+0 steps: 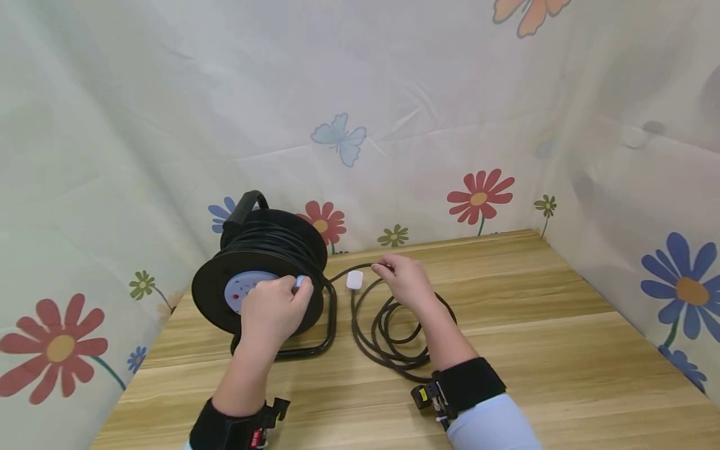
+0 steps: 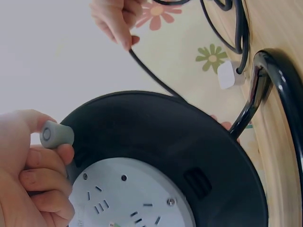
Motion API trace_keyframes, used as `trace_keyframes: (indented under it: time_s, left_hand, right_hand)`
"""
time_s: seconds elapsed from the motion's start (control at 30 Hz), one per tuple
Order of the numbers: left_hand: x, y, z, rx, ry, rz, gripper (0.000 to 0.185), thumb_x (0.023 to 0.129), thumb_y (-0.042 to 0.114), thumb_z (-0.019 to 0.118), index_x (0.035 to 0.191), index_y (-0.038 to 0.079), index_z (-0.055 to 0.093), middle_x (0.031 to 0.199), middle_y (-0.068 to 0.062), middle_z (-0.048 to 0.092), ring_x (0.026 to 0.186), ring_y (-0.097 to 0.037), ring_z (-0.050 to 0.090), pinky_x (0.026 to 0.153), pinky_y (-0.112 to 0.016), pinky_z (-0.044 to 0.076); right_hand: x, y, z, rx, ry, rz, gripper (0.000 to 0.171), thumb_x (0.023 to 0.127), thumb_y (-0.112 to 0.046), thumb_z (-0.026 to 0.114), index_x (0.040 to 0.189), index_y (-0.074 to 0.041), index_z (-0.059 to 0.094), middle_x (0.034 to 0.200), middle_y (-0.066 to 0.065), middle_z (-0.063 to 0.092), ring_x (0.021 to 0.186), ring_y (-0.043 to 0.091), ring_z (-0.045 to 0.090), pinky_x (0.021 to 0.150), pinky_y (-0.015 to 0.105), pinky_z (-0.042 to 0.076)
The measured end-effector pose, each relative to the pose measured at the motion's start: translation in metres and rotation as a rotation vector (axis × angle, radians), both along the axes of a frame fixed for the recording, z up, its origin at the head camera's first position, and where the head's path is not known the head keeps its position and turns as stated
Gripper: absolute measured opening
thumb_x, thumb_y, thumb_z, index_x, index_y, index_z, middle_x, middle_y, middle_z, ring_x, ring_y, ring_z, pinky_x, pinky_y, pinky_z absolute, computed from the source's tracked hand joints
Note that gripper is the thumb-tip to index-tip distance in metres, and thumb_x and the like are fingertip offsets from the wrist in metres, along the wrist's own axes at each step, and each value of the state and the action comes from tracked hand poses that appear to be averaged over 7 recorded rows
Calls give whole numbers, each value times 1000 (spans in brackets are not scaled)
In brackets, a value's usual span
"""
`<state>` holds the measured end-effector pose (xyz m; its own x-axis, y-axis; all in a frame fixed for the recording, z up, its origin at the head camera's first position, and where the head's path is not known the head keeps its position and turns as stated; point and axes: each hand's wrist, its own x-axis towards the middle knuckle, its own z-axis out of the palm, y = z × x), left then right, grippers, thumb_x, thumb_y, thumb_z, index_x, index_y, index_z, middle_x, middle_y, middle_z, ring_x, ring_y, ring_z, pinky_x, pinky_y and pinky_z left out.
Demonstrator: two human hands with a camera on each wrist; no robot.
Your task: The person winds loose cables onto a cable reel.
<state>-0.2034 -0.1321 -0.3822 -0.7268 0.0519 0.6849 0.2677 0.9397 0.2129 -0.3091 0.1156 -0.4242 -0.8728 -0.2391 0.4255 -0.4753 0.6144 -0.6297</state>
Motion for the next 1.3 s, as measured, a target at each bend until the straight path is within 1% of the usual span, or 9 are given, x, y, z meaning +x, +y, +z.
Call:
trace_keyframes:
  time_s: [0.13, 0.23, 0.37, 0.5, 0.7, 0.83, 1.0, 1.23, 1.3]
  left_hand:
    - [-1, 3, -3, -12, -61, -12, 54, 98, 35, 53, 49, 16, 39, 44, 5, 32, 41, -15, 29, 40, -31, 22]
    - [-2, 4, -7, -34, -121, 0, 55, 97, 36, 54, 49, 17, 37, 45, 6, 28, 41, -14, 27, 40, -31, 21]
    - [-3, 6, -8, -64, -211, 28, 55, 97, 39, 53, 49, 17, 37, 48, 6, 26, 42, -16, 33, 40, -33, 25]
    - [-3, 7, -8, -85, -309, 52, 56, 98, 41, 51, 49, 16, 41, 49, 4, 30, 44, -17, 39, 42, -35, 30]
    - [-7, 6, -11, -111, -436, 72, 55, 100, 42, 48, 51, 17, 50, 52, 1, 44, 49, -20, 48, 46, -39, 37]
    - [-9, 6, -16, -132, -460, 81, 51, 97, 42, 51, 53, 17, 51, 54, 0, 46, 50, -21, 49, 45, -39, 38]
    - [-10, 6, -20, -137, -460, 75, 52, 96, 40, 55, 50, 17, 49, 51, 1, 42, 47, -20, 46, 43, -37, 35]
    - [-11, 5, -20, -160, -473, 84, 51, 96, 41, 56, 51, 17, 51, 52, 1, 44, 48, -20, 47, 43, -37, 36]
    - [-11, 4, -20, -164, -472, 87, 51, 96, 41, 56, 52, 17, 52, 52, 0, 45, 48, -20, 48, 43, -37, 37]
  right_hand:
    - [-1, -12, -2, 6, -7, -1, 26, 104, -33, 59, 108, -11, 73, 97, 5, 69, 84, 23, 59, 75, 43, 49]
    - [-3, -22, -6, 24, 5, -4, 26, 105, -33, 59, 110, -11, 73, 98, 4, 70, 85, 23, 60, 76, 44, 49]
    - [-4, -33, -8, 39, 7, -4, 25, 104, -32, 60, 109, -11, 73, 96, 4, 71, 85, 21, 62, 76, 42, 50]
    - [-4, -43, -9, 43, -1, 0, 22, 104, -30, 61, 105, -11, 74, 92, 3, 69, 80, 20, 60, 73, 40, 49]
    - [-1, -55, -10, 55, 2, 17, 20, 103, -29, 62, 101, -13, 73, 89, 1, 69, 75, 17, 57, 69, 37, 48]
    - [2, -60, -11, 73, 10, 39, 20, 104, -29, 62, 97, -13, 73, 82, -2, 66, 69, 17, 54, 64, 35, 45]
    - [4, -64, -13, 100, -8, 24, 20, 104, -30, 61, 97, -16, 72, 79, -5, 64, 68, 17, 53, 63, 34, 43]
    - [3, -68, -14, 114, 7, 2, 20, 103, -32, 62, 99, -16, 74, 85, -1, 70, 71, 16, 56, 66, 36, 46]
    - [3, -68, -14, 126, 15, -7, 19, 103, -32, 63, 98, -17, 74, 83, -2, 69, 70, 16, 56, 65, 36, 46]
